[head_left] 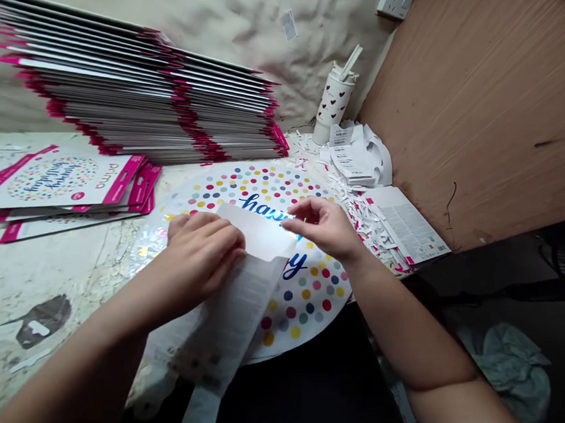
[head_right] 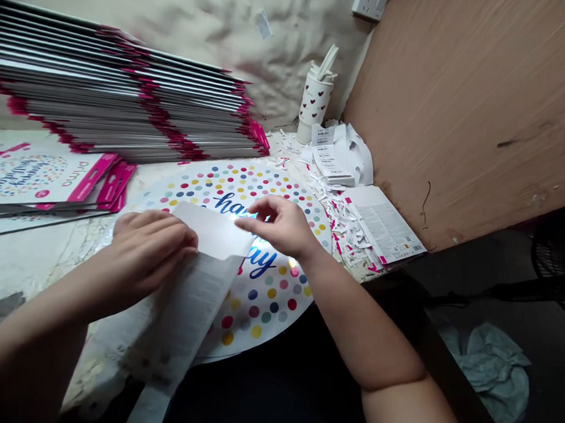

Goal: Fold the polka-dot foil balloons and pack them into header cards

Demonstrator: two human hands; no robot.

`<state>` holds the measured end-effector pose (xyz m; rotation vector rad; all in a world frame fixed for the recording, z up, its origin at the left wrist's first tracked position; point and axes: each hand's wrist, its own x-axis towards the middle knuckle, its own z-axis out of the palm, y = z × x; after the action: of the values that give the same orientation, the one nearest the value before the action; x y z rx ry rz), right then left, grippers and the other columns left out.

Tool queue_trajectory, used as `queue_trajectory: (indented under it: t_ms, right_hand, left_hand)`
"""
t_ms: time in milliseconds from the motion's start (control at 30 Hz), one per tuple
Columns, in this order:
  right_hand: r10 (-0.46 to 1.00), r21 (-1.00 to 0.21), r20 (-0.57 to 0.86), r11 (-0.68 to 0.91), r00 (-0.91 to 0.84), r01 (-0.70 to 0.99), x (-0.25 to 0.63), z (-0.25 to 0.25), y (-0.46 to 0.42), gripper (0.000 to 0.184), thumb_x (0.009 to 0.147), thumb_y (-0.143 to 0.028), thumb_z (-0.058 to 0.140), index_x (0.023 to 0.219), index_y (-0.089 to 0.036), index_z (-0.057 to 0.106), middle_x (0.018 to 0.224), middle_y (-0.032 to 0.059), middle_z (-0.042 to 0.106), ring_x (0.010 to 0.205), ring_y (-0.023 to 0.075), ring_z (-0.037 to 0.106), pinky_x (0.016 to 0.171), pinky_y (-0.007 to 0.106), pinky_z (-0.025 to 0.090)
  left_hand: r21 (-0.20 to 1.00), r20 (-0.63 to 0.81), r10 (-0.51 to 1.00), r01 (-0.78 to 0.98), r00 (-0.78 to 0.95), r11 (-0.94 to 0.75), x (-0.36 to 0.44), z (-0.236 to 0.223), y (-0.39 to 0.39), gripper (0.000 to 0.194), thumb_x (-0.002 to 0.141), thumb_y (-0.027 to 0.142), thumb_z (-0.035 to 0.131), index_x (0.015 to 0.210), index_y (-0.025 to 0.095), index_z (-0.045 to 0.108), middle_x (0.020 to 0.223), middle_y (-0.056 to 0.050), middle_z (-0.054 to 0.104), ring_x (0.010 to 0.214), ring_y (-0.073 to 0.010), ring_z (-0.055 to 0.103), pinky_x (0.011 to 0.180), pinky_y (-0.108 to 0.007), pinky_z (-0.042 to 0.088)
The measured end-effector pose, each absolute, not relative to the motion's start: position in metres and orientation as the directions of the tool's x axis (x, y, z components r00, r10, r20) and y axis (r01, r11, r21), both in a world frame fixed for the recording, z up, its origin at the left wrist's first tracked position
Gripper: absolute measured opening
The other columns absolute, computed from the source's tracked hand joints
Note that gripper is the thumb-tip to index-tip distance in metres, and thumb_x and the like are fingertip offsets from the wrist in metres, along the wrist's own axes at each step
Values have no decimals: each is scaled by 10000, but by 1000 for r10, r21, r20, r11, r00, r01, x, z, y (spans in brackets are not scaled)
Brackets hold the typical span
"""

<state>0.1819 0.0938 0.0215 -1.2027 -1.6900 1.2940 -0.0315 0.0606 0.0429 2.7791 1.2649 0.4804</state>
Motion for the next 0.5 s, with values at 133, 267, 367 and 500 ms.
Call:
queue_trajectory:
  t_ms: [133,267,367,500]
  right_hand:
    - [892,-985,-11,-86,-453,-147,178,12,67,572,558,-271,794,1081,-163,590,1021,61,658,944,198,613,863,350,486]
    - [894,-948,18,-128,-448,-293,173,10,61,436,641,-250,746,1034,-149,587,988,66,665,945,200,618,883,368,477]
    - [890,-956,55,-83,-453,-280,179,10,69,583,595,-196,775,1122,-187,527,1070,59,631,980,186,597,872,333,475]
    - [897,-988,-34,-95,-441,-119,184,0,89,374,687,-366,707,966,-155,573,851,37,647,783,159,614,699,281,497]
  left_hand:
    - [236,530,769,809,357,-538,-25,52,51,129,819,294,520,912,216,562,1061,-58,579,1043,-270,477,919,-462,304]
    - [804,427,904,464,-15,-372,-21,37,44,757,694,350,686,1342,274,303,1394,-54,386,1222,-311,405,984,-451,353]
    - [999,-7,977,35,211,0,-21,16,37,657,709,350,675,1295,205,415,1210,-111,581,1084,-308,545,869,-420,466]
    - [985,-173,969,5,175,175,-18,-1,27,377,753,379,629,1041,137,601,955,-93,676,946,-264,606,779,-350,489]
